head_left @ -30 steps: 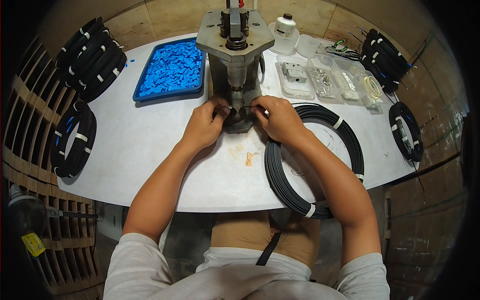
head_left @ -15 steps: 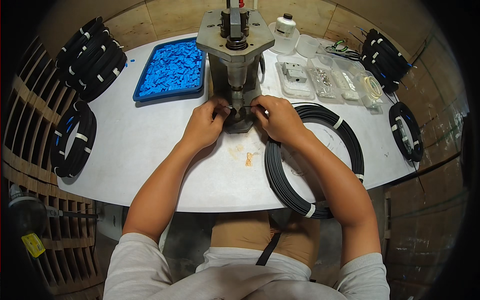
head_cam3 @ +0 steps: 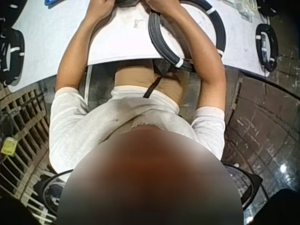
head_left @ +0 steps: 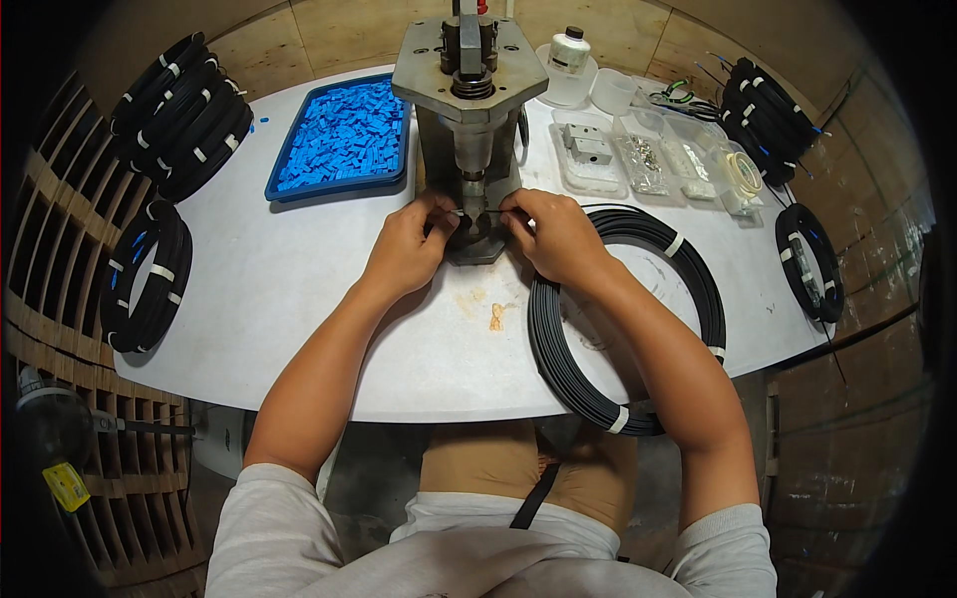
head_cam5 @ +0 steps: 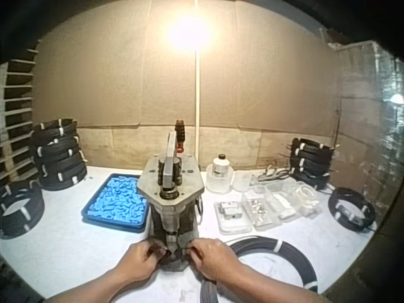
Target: Assembling connectors onto fiber optic cables and using a specialized assembly machine.
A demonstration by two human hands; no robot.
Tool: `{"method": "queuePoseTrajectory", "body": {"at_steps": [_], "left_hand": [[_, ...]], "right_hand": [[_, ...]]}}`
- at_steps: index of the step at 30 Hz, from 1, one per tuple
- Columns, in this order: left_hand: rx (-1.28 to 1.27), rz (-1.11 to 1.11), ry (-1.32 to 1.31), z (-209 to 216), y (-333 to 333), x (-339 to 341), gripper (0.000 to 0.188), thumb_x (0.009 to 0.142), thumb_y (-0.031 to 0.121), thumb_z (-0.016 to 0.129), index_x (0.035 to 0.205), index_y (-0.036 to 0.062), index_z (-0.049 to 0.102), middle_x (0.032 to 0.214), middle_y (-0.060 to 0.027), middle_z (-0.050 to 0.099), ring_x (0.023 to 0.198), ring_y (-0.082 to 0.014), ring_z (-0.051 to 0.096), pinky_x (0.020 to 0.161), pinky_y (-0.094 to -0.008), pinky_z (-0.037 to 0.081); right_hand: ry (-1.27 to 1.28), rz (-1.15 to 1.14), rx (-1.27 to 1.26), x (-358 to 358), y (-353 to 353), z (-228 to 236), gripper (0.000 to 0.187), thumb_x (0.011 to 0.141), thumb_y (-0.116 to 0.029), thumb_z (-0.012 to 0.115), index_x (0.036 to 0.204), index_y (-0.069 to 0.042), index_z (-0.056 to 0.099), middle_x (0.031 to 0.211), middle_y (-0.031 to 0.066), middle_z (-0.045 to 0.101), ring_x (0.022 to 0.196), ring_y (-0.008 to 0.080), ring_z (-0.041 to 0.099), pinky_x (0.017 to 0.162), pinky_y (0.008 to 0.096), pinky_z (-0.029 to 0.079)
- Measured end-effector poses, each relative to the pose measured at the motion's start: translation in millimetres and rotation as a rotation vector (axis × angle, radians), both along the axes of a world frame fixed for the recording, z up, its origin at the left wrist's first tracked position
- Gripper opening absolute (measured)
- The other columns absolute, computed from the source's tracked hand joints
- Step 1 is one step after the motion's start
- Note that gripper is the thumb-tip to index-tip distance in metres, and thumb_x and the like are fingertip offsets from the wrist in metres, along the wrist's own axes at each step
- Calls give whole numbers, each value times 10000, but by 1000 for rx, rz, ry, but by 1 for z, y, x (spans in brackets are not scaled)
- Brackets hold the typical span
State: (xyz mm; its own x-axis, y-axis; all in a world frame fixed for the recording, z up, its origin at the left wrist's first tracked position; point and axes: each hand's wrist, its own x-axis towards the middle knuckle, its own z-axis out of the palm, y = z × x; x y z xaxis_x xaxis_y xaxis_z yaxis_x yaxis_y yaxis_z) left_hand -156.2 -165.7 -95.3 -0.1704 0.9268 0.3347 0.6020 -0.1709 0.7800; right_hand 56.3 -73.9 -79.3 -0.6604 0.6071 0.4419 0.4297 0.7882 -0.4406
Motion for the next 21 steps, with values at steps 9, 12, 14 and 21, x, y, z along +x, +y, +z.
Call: {"method": "queuePoseTrajectory", "body": {"at_steps": [9, 12, 14, 21], "left_hand": [[-1, -4, -16, -3, 1, -1, 194, 956, 126, 635, 1106, 6, 657, 959, -197, 739, 900, -310, 729, 821, -383, 551], [3, 4, -1, -2, 1, -1, 196, 955, 127, 637, 1107, 5, 657, 959, -196, 738, 899, -311, 727, 822, -385, 551], [-8, 1, -5, -2, 1, -1, 197, 955, 127, 637, 1107, 4, 657, 959, -196, 737, 897, -310, 727, 823, -384, 551], [-10, -13, -27, -1, 1, -1, 192, 955, 117, 636, 1107, 1, 655, 958, -195, 736, 890, -298, 725, 821, -376, 551]], "right_hand": [[-8, 0, -2, 0, 0, 0, 124, 923, -106, 684, 1007, -16, 692, 937, 193, 727, 796, 370, 707, 733, 423, 561], [-12, 0, 1, 0, 0, 1, 125, 921, -108, 679, 1008, -18, 692, 938, 194, 727, 807, 373, 708, 738, 427, 562], [-14, 1, 4, 0, -1, 1, 128, 920, -108, 677, 1010, -19, 691, 939, 194, 727, 814, 374, 709, 742, 429, 562], [-17, -8, -5, 0, -1, 1, 143, 917, -107, 680, 1030, -19, 688, 948, 192, 729, 827, 372, 713, 753, 428, 565]]}}
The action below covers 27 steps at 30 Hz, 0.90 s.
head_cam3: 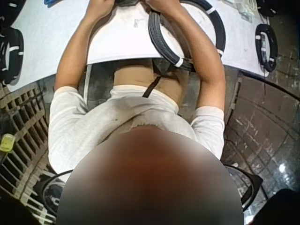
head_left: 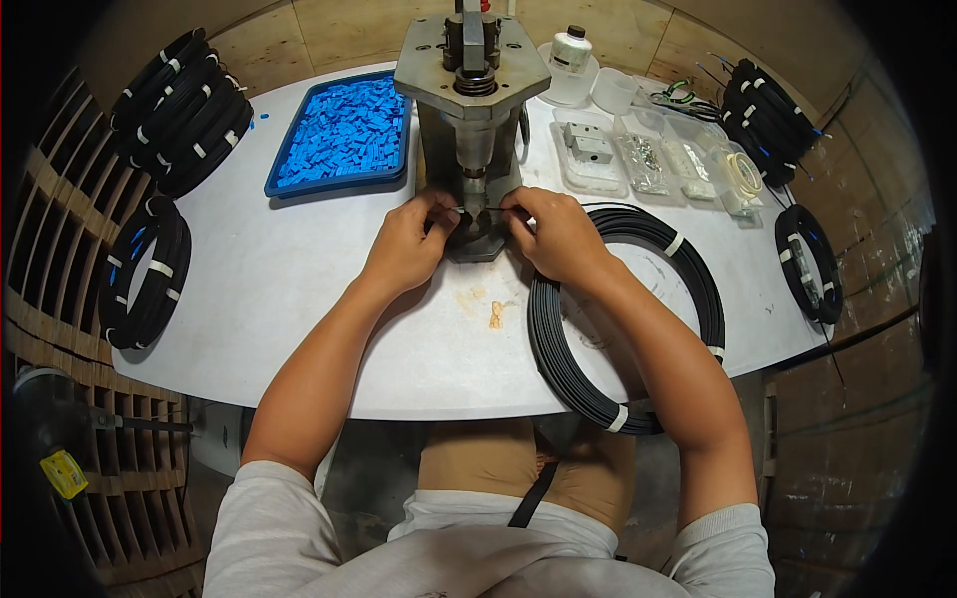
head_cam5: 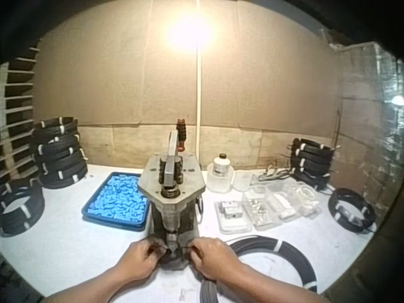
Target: Assembling connectors onto fiber optic cables and using a specialized assembly machine.
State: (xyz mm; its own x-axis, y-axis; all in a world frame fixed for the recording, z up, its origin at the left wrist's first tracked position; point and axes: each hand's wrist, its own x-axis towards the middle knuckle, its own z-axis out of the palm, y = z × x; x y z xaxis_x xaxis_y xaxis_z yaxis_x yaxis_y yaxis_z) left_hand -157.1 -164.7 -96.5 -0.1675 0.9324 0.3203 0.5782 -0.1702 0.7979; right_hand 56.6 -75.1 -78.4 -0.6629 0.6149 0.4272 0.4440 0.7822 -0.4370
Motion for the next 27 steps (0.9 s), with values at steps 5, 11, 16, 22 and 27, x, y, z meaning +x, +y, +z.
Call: {"method": "queuePoseTrajectory", "body": {"at_steps": [5, 11, 16, 22, 27], "left_hand": [[11, -4, 5, -2, 0, -2, 186, 956, 116, 635, 1102, 1, 652, 954, -192, 736, 881, -294, 724, 816, -373, 550], [3, 4, 13, 1, 0, 0, 182, 960, 120, 631, 1100, 5, 652, 951, -192, 736, 876, -298, 722, 812, -376, 548], [13, 3, 16, 0, 0, 0, 180, 961, 122, 629, 1097, 6, 653, 945, -191, 735, 870, -297, 720, 810, -376, 547], [5, 5, 14, 0, -1, 0, 180, 962, 124, 627, 1097, 7, 653, 948, -185, 739, 880, -289, 724, 815, -373, 548], [19, 4, 28, 0, 0, 0, 173, 962, 116, 624, 1094, 8, 654, 938, -177, 738, 875, -282, 722, 811, -368, 548]], "right_hand": [[7, 1, -6, -1, 0, 0, 146, 917, -104, 680, 1035, -18, 688, 955, 192, 729, 828, 370, 715, 755, 422, 567], [13, 14, 5, 0, 1, 0, 149, 917, -101, 680, 1041, -19, 691, 957, 192, 730, 829, 373, 715, 753, 422, 569], [13, 14, 4, 0, 1, 0, 150, 915, -100, 682, 1043, -22, 690, 953, 196, 731, 824, 378, 715, 748, 425, 569], [22, 1, -23, -1, -1, 2, 146, 915, -102, 686, 1037, -20, 691, 950, 195, 733, 816, 374, 717, 742, 425, 569], [14, -3, -16, 0, -1, 1, 147, 916, -103, 687, 1035, -18, 690, 946, 197, 733, 817, 373, 720, 737, 425, 567]]}}
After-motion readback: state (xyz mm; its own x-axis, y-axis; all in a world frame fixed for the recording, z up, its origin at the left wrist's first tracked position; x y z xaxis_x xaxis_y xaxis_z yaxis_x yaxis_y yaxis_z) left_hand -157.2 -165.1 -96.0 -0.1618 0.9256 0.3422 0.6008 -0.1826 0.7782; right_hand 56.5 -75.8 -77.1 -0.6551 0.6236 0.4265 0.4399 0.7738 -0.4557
